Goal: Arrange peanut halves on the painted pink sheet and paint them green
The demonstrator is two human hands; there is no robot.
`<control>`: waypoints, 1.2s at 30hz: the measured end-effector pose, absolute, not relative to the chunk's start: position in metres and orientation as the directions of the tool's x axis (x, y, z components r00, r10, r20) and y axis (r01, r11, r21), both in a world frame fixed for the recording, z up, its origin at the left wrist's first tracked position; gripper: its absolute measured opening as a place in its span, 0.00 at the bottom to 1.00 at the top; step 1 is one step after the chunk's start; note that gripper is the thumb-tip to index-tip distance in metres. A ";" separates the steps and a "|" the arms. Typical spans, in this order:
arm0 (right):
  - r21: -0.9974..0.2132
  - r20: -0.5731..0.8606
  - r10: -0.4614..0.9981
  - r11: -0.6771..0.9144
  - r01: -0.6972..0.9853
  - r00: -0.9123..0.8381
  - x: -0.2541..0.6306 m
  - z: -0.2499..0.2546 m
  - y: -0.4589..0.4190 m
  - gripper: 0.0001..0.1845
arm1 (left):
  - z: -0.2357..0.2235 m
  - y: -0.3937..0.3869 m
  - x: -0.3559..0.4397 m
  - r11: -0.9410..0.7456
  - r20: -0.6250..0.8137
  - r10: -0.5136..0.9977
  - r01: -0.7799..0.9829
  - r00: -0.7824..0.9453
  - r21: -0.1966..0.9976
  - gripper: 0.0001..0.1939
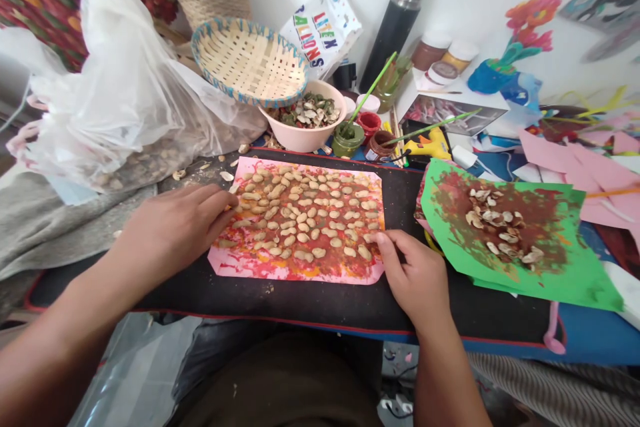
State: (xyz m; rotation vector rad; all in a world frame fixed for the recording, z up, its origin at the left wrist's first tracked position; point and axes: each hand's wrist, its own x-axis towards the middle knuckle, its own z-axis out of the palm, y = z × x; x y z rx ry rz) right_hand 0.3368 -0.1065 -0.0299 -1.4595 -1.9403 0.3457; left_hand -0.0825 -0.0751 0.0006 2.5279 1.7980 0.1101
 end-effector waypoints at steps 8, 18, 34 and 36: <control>-0.578 0.354 0.924 0.337 0.743 -0.144 0.337 -0.032 -0.106 0.19 | 0.002 -0.081 -0.096 -0.457 0.016 0.889 0.885 0.457 0.092 0.30; -0.580 0.351 0.925 0.334 0.743 -0.142 0.338 -0.031 -0.106 0.20 | 0.014 -0.082 -0.120 -0.289 0.090 0.957 0.939 0.277 0.184 0.28; -0.590 0.305 0.943 0.296 0.752 -0.132 0.338 -0.030 -0.106 0.24 | 0.014 -0.067 -0.105 -0.153 -0.062 0.983 0.962 0.171 0.224 0.24; -0.590 0.305 0.943 0.297 0.750 -0.134 0.338 -0.029 -0.106 0.23 | 0.021 -0.054 -0.098 -0.157 -0.039 0.985 0.969 0.167 0.189 0.25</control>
